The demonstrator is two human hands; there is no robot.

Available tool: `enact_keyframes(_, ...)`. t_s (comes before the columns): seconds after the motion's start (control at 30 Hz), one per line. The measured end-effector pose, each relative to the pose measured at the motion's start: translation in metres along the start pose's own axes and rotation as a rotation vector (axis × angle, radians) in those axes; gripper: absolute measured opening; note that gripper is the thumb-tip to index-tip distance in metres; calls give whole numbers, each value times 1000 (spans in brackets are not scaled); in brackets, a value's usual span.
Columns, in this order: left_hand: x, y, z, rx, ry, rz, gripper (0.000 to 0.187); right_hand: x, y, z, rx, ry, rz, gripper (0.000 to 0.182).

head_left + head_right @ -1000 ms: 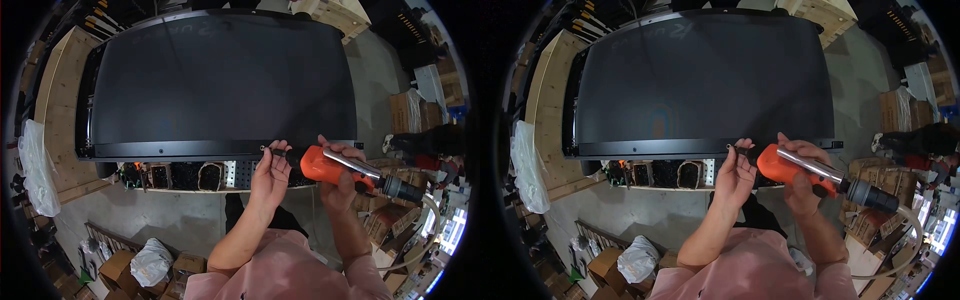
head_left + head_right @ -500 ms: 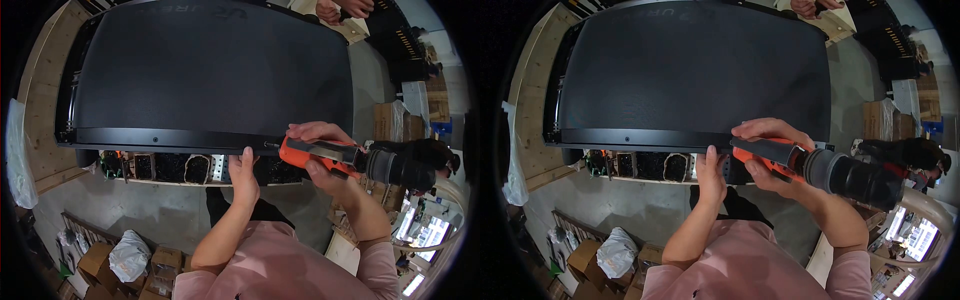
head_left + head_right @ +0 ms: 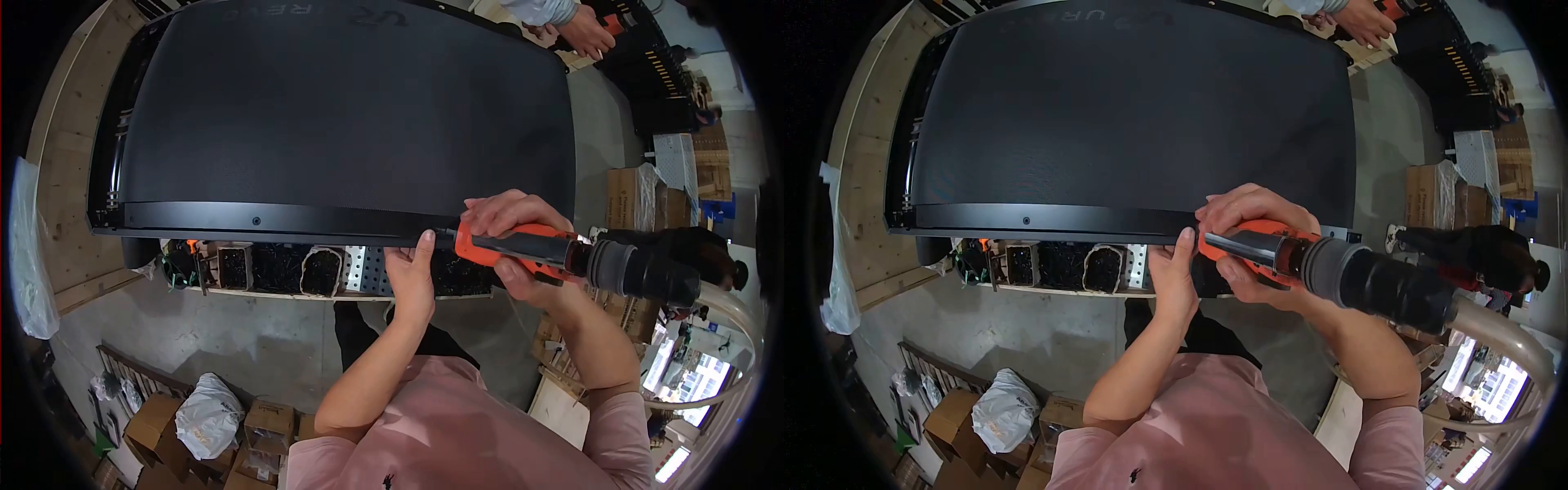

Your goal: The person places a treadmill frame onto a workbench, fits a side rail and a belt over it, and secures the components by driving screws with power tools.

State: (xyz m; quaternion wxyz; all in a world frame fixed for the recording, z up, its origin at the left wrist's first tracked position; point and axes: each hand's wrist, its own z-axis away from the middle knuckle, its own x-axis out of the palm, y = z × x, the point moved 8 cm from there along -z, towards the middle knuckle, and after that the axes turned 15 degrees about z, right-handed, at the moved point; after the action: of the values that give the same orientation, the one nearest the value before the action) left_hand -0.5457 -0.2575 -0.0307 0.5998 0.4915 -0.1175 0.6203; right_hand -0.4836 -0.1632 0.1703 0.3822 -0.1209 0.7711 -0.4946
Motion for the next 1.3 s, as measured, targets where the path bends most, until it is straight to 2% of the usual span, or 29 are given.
enact_keyframes(0.13,-3,-13,-4,13,37,-21,46,3,-9,0,67,-48,26,38)
enact_keyframes(0.2,-2,-12,-3,3,73,-78,42,-6,-5,21,102,167,-40,31)
enact_keyframes(0.23,-4,-12,-4,-9,87,-99,41,-5,-2,31,-1,220,-12,33)
enact_keyframes(0.27,0,-8,-8,5,38,-90,42,-2,1,26,-4,213,-24,33)
enact_keyframes(0.33,-3,-5,-11,14,38,-72,38,-10,9,23,146,339,-117,34)
enact_keyframes(0.37,2,-3,-7,13,30,-45,35,-13,11,6,390,405,-125,30)
enact_keyframes(0.43,5,4,-1,18,50,-92,35,-14,-3,9,408,483,-21,29)
enact_keyframes(0.47,7,9,-5,49,74,-130,34,-24,-10,11,409,543,75,27)
enact_keyframes(0.5,4,6,-9,1,65,-182,36,-28,-32,29,161,557,71,21)
enact_keyframes(0.57,-2,4,-8,61,71,-222,35,-48,-57,66,-52,337,-182,34)
enact_keyframes(0.63,-2,2,-6,43,80,-234,37,-56,-78,100,81,426,-96,46)
enact_keyframes(0.67,-7,1,-7,39,78,-284,38,-65,-80,107,152,343,27,50)
enact_keyframes(0.73,-10,-2,-9,34,31,-296,42,-85,-43,148,323,333,102,49)
enact_keyframes(0.77,-14,-1,-7,23,41,-336,43,-95,-20,175,291,386,45,36)
enact_keyframes(0.8,-24,-2,-7,-26,15,-416,37,-102,2,201,398,393,133,36)
enact_keyframes(0.83,-26,1,-2,62,-61,-430,33,-111,26,227,504,394,217,35)
enact_keyframes(0.87,-29,2,8,153,-135,-445,30,-116,54,250,498,398,202,35)
enact_keyframes(0.9,-52,-10,20,177,-143,-512,23,-117,95,276,606,329,251,34)
enact_keyframes(0.97,-93,-54,50,-4,-133,-730,18,-112,181,334,799,185,293,35)
enact_keyframes(1.0,-123,-82,70,-101,-61,-779,16,-108,230,355,875,103,287,36)
enact_keyframes(1.03,-153,-111,85,-195,7,-828,14,-104,269,361,740,121,306,33)
enact_keyframes(1.07,-172,-136,104,-200,13,-853,14,-99,295,366,618,145,320,29)
enact_keyframes(1.13,-219,-182,139,-315,247,-785,16,-95,332,356,556,135,290,30)
enact_keyframes(1.17,-230,-192,141,-310,257,-813,16,-91,343,356,493,130,282,32)
enact_keyframes(1.2,-238,-195,138,-219,255,-846,15,-86,362,364,489,136,258,32)
enact_keyframes(1.23,-233,-193,134,-122,260,-875,15,-72,389,372,587,82,132,31)
enact_keyframes(1.27,-235,-183,124,-30,317,-956,16,-55,411,383,685,17,1,31)
enact_keyframes(1.3,-238,-169,110,68,383,-1039,17,-49,425,390,672,-4,-38,31)
